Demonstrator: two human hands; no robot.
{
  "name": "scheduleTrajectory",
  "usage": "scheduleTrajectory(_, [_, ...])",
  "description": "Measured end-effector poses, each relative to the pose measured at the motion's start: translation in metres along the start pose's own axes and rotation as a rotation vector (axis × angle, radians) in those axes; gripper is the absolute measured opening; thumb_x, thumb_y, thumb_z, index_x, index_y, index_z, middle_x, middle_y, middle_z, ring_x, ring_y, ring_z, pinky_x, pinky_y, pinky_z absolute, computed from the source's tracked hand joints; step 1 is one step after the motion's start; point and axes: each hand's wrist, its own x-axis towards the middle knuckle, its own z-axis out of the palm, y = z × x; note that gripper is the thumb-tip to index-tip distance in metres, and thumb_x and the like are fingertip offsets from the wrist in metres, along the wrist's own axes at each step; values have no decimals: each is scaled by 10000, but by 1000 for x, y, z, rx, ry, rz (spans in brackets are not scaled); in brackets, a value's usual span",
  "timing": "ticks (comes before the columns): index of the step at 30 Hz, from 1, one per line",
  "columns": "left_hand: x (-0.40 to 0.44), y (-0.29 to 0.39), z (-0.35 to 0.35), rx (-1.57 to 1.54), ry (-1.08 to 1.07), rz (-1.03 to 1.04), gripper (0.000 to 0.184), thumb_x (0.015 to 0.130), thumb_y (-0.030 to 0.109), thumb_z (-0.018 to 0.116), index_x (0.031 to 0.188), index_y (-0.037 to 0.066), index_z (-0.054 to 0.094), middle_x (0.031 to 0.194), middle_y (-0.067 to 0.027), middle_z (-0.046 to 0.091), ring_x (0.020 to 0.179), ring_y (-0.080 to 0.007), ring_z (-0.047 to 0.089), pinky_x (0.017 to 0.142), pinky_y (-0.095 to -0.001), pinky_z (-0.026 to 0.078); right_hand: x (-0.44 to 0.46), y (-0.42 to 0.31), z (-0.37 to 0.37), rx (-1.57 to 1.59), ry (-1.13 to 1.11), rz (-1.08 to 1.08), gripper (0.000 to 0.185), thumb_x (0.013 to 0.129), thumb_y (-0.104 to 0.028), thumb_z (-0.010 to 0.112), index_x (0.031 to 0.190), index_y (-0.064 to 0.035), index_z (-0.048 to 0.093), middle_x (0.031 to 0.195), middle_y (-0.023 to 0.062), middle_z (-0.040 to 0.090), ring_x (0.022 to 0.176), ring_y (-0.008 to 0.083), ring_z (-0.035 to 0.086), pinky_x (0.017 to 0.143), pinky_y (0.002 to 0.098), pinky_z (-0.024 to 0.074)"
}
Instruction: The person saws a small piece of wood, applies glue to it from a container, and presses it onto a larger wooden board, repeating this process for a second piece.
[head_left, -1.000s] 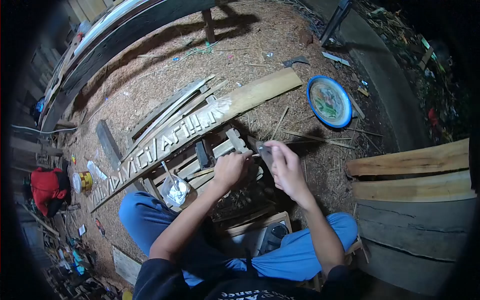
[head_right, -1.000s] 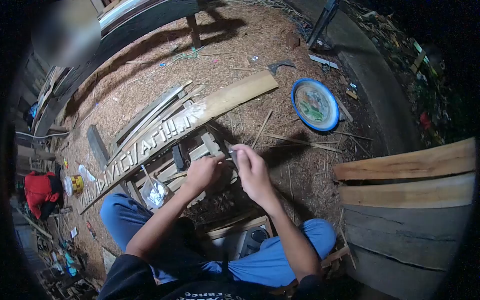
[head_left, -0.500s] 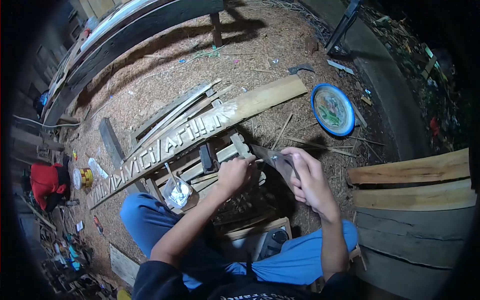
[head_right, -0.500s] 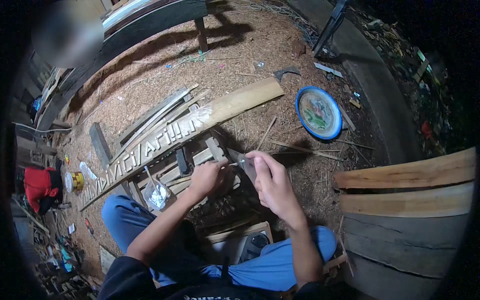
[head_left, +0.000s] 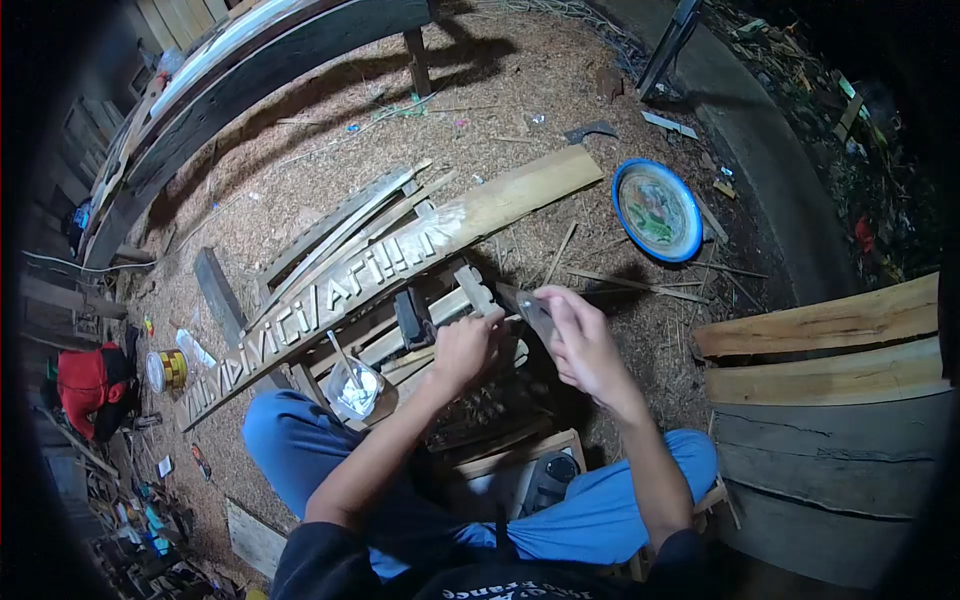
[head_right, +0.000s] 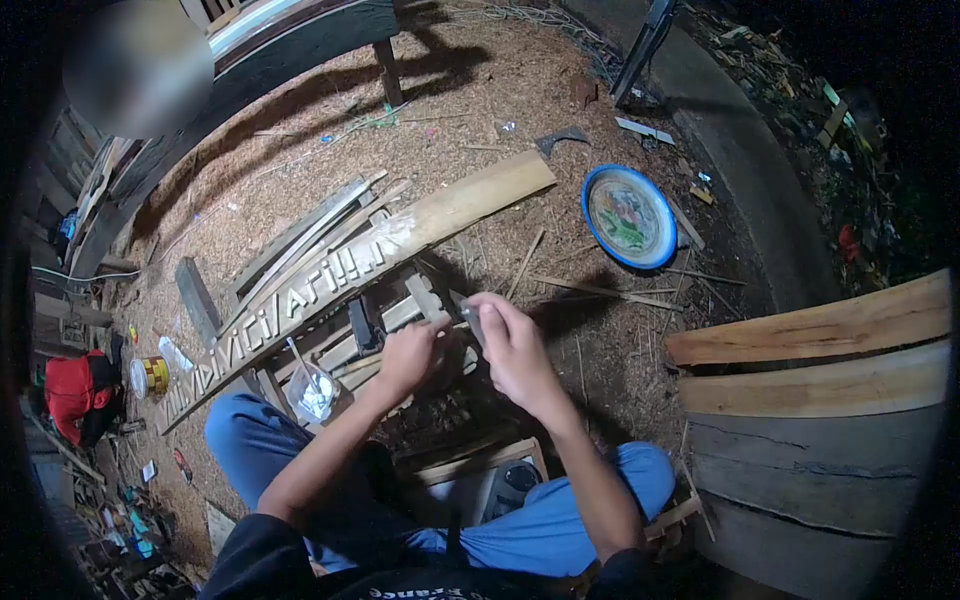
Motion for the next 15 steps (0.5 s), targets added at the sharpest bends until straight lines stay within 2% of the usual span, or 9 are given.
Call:
scheduleTrajectory(3, [-2, -7, 9, 34, 17, 0, 203, 950, 288, 596, 1087, 161, 676, 845, -193, 693, 758, -386, 697, 605, -499, 536, -23, -36, -17, -5, -87, 94, 362, 1102, -373, 380, 1285, -121, 563, 570, -84, 312, 391, 3, 264, 338, 196, 215])
scheduleTrajectory(5, [-2, 3, 0, 70, -22, -26, 211, 927, 276, 620, 1113, 183, 655, 873, -186, 702, 752, -398, 690, 615, -518, 537, -8, -2, -10, 63, 13, 88, 348, 1102, -363, 391, 1279, -122, 570, 569, -86, 313, 389, 2, 263, 336, 198, 217])
scheduleTrajectory(6, [-1, 4, -1, 70, -52, -34, 206, 928, 281, 618, 1106, 183, 652, 881, -185, 705, 764, -397, 692, 620, -520, 536, 14, 38, -7, -159, 90, -210, 330, 1085, -287, 445, 1190, -32, 626, 691, -11, 533, 540, 77, 474, 507, 271, 398])
scheduleTrajectory(7, [0, 4, -1, 72, -75, -43, 200, 930, 285, 617, 1100, 183, 650, 889, -183, 707, 776, -396, 693, 625, -522, 535, 21, 46, 5, -144, 112, -289, 330, 1074, -266, 457, 1164, -4, 636, 773, 15, 592, 648, 98, 510, 616, 301, 442])
scheduleTrajectory(9, [-2, -2, 5, 34, -50, -36, 203, 930, 277, 613, 1107, 184, 647, 891, -180, 708, 788, -395, 694, 630, -527, 533, 15, 21, 3, -240, 19, -196, 329, 1081, -280, 448, 1187, -31, 634, 706, -9, 543, 585, 67, 464, 540, 275, 403])
scheduleTrajectory(12, [-1, -3, 3, -3, -38, -59, 193, 912, 241, 620, 1092, 174, 641, 885, -169, 705, 811, -400, 691, 642, -536, 526, -30, -41, -13, 3, -58, 116, 326, 1093, -295, 424, 1229, -82, 630, 621, -61, 448, 494, 38, 436, 459, 213, 324])
scheduleTrajectory(13, [-1, -2, 2, -8, -42, -72, 186, 907, 235, 623, 1081, 171, 641, 879, -168, 701, 807, -402, 689, 638, -535, 526, -28, -30, -12, 63, -24, 117, 333, 1094, -300, 416, 1241, -81, 620, 625, -54, 448, 465, 32, 409, 428, 217, 316])
scheduleTrajectory(15, [-2, 6, -1, 59, -59, -50, 172, 907, 238, 624, 1061, 162, 638, 873, -165, 697, 805, -402, 688, 635, -533, 527, 17, 69, -2, -119, 114, -281, 370, 1095, -384, 411, 1296, -108, 554, 562, -80, 300, 395, 8, 275, 349, 212, 226])
